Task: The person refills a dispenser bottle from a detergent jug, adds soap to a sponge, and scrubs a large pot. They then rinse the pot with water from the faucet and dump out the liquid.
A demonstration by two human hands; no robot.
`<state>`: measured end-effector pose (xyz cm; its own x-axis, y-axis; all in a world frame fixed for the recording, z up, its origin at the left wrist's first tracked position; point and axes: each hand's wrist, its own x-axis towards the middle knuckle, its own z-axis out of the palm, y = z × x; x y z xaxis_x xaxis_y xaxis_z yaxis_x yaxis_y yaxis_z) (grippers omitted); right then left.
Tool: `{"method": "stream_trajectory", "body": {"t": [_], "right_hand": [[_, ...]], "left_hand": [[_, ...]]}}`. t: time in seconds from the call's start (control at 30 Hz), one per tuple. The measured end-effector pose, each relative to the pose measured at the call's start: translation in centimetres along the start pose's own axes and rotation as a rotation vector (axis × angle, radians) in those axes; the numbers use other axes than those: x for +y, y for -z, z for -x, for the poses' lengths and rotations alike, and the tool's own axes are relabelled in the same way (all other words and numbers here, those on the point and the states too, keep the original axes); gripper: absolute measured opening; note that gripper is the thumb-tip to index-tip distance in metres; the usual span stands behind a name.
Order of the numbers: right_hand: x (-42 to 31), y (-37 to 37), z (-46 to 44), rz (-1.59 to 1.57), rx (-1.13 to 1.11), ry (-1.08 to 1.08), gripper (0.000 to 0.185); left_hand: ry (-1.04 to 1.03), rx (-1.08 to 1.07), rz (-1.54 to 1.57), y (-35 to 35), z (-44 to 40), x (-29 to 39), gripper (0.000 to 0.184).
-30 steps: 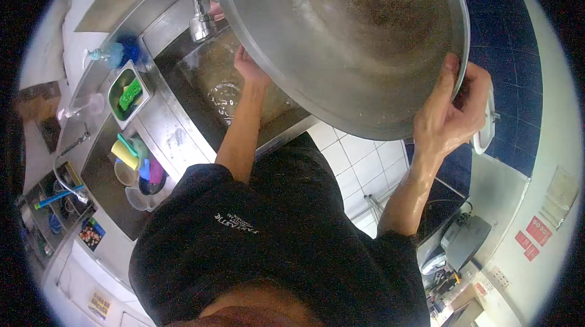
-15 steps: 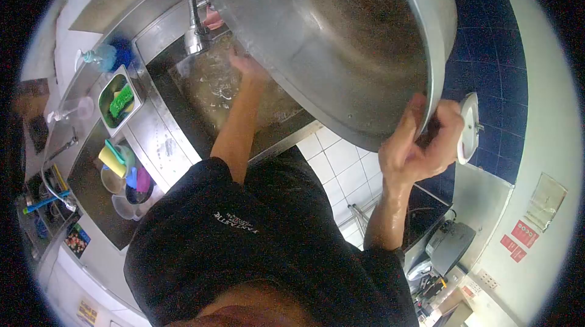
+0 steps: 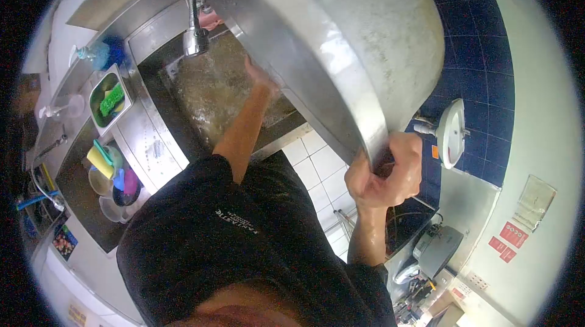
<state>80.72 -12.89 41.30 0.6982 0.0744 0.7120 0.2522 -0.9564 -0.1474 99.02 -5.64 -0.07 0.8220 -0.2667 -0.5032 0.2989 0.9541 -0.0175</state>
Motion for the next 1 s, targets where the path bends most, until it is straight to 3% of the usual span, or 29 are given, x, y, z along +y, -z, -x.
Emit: {"method": "stream_trajectory", "body": {"t": [0.03, 0.07, 0.23, 0.37, 0.47, 0.53, 0.73, 0.87, 1.0], "right_hand": [[-0.2, 0.1, 0.2, -0.033, 0.004, -0.013, 0.029], [-0.3, 0.2, 0.4, -0.067, 0.007, -0.026, 0.029], [-0.8, 0.5, 0.4, -0.043, -0.016, -0.102, 0.023], [-0.5, 0.6, 0.2, -0.062, -0.054, -0.266, 0.019], [-0.4, -0.1, 0.4, -0.105, -0.038, -0.447, 0.022], [0.5, 0.1, 1.0, -0.195, -0.058, -0.565, 0.023], [3.9, 0.5, 5.6, -0.317, -0.09, -0.736, 0.024], [5.8, 0.8, 10.1, -0.347, -0.173, -0.87, 0.022], [6.3, 0.2, 13.0, -0.43, -0.14, -0.98, 0.019]], "left_hand": [[-0.039, -0.152, 0.013, 0.6, 0.1, -0.2, 0.097], [-0.039, -0.151, 0.012, 1.1, 0.2, -0.2, 0.097], [-0.065, -0.059, -0.185, 0.1, 5.8, 2.2, 0.09], [0.015, 0.02, -0.039, 3.1, 8.2, 5.6, 0.083], [-0.052, -0.027, -0.279, 4.2, 9.8, 9.1, 0.084], [-0.126, 0.078, -0.433, 4.4, 11.5, 11.2, 0.068], [-0.309, 0.265, -0.837, 1.6, 16.5, 16.2, 0.042], [-0.331, 0.329, -1.091, 0.4, 18.5, 18.3, 0.042], [-0.42, 0.323, -1.144, 1.2, 19.0, 18.9, 0.046]]}}
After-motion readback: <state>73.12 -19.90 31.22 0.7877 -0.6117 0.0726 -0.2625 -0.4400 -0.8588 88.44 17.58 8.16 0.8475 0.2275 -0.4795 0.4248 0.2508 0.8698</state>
